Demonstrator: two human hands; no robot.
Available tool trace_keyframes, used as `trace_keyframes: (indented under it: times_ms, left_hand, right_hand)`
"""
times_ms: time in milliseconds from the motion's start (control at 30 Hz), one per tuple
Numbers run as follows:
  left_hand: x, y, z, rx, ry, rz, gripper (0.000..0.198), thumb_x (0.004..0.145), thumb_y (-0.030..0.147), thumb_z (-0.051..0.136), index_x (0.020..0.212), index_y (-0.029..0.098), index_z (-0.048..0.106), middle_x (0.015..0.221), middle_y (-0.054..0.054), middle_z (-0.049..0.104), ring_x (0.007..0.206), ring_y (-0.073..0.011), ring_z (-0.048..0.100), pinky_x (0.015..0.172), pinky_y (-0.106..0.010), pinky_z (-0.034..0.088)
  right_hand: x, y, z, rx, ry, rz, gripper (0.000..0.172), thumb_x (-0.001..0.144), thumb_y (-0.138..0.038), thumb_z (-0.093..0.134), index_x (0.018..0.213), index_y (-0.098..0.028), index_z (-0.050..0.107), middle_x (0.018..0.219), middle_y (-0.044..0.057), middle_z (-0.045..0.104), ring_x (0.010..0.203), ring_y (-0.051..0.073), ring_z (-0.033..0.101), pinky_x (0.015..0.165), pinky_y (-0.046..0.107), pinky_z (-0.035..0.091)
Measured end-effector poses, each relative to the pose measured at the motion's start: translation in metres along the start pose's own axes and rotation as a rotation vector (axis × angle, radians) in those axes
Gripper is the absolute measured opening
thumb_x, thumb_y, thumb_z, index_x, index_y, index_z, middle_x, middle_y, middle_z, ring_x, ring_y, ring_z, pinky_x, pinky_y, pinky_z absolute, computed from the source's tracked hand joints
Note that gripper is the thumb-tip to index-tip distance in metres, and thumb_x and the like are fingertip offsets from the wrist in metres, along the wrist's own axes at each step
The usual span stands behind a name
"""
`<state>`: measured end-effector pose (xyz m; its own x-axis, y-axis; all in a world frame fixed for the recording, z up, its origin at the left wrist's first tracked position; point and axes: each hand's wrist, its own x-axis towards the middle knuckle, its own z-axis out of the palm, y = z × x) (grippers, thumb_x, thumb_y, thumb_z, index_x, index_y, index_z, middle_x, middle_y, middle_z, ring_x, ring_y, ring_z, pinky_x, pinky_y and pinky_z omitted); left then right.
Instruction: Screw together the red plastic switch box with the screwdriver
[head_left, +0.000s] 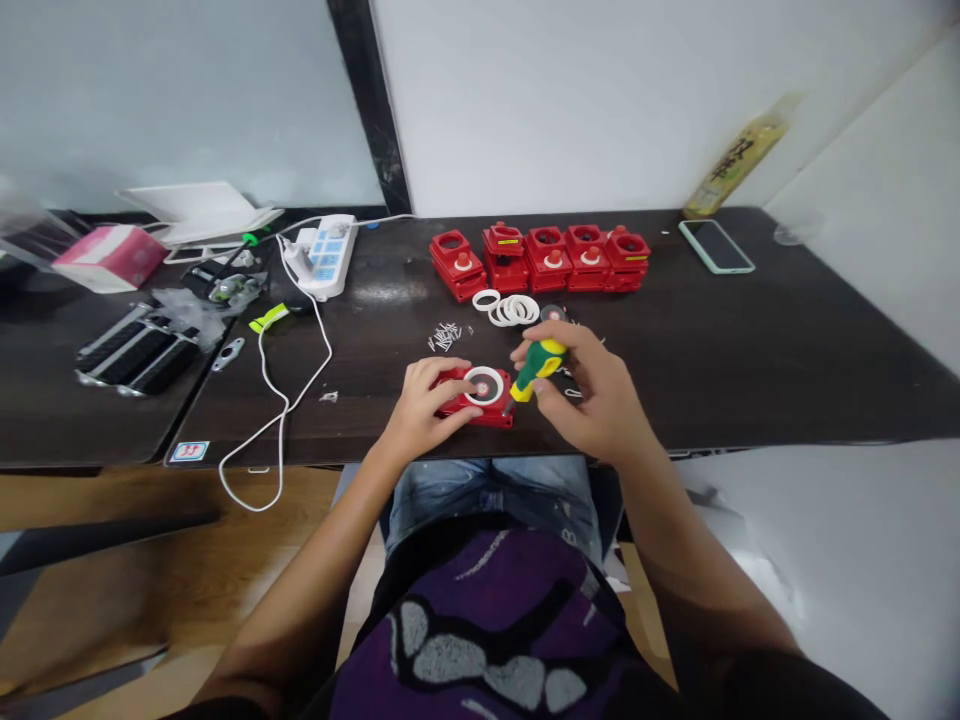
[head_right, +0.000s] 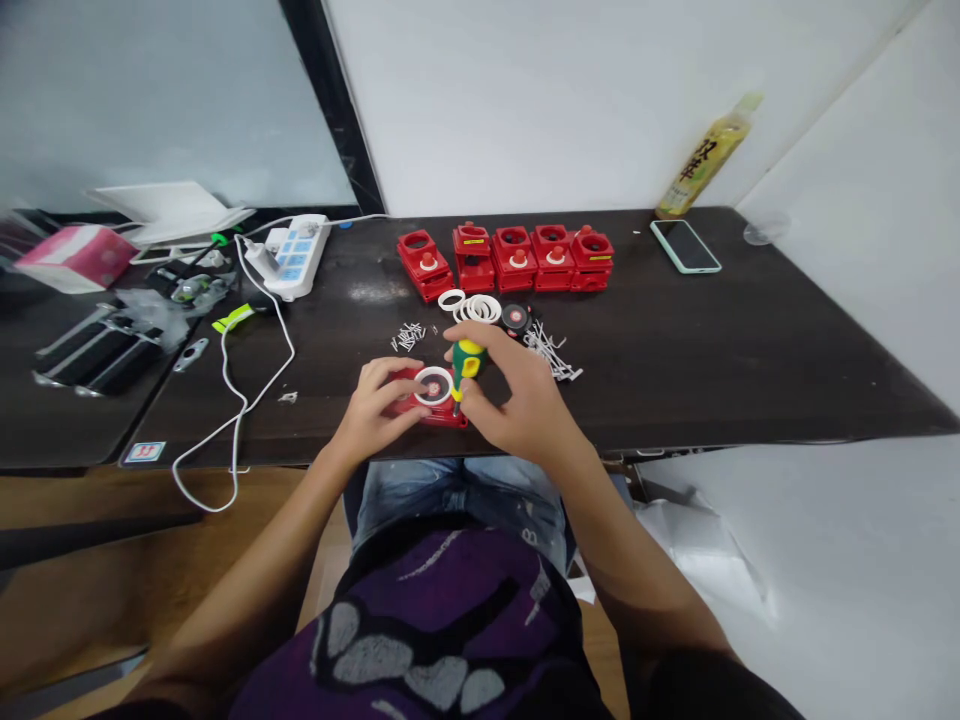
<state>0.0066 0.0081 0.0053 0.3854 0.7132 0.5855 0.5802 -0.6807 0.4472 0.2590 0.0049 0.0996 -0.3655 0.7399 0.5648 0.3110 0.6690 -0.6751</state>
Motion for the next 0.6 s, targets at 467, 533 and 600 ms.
trace_keyframes:
  times_ms: [467, 533, 600]
  left_hand:
    - [0.001, -0.001, 0.001, -0.007, 0.041, 0.03, 0.023, 0.096, 0.042, 0.075, 0.109, 0.024, 0.071, 0.132, -0.011, 0.07, 0.122, -0.0279, 0.064, 0.105, -0.047, 0.047]
    - [0.001, -0.001, 0.001, 0.008, 0.03, 0.037, 0.021, 0.097, 0.041, 0.074, 0.109, 0.024, 0.072, 0.132, -0.011, 0.07, 0.123, -0.0281, 0.064, 0.105, -0.047, 0.047]
    - [0.001, -0.002, 0.001, 0.019, 0.019, 0.041, 0.02, 0.097, 0.04, 0.073, 0.11, 0.025, 0.072, 0.133, -0.011, 0.069, 0.123, -0.0283, 0.063, 0.105, -0.048, 0.047]
  right_hand:
    - [0.004, -0.017, -0.005, -0.184, 0.118, -0.089, 0.039, 0.094, -0.017, 0.062, 0.133, -0.024, 0.068, 0.118, 0.008, 0.079, 0.107, 0.025, 0.076, 0.101, 0.046, 0.06]
    - [0.004, -0.015, -0.004, -0.171, 0.122, -0.081, 0.039, 0.095, -0.018, 0.062, 0.133, -0.025, 0.068, 0.119, 0.008, 0.079, 0.107, 0.025, 0.075, 0.102, 0.046, 0.06]
    - [0.004, -0.014, -0.004, -0.155, 0.126, -0.072, 0.038, 0.095, -0.018, 0.062, 0.132, -0.025, 0.067, 0.117, 0.008, 0.079, 0.106, 0.025, 0.075, 0.103, 0.047, 0.059]
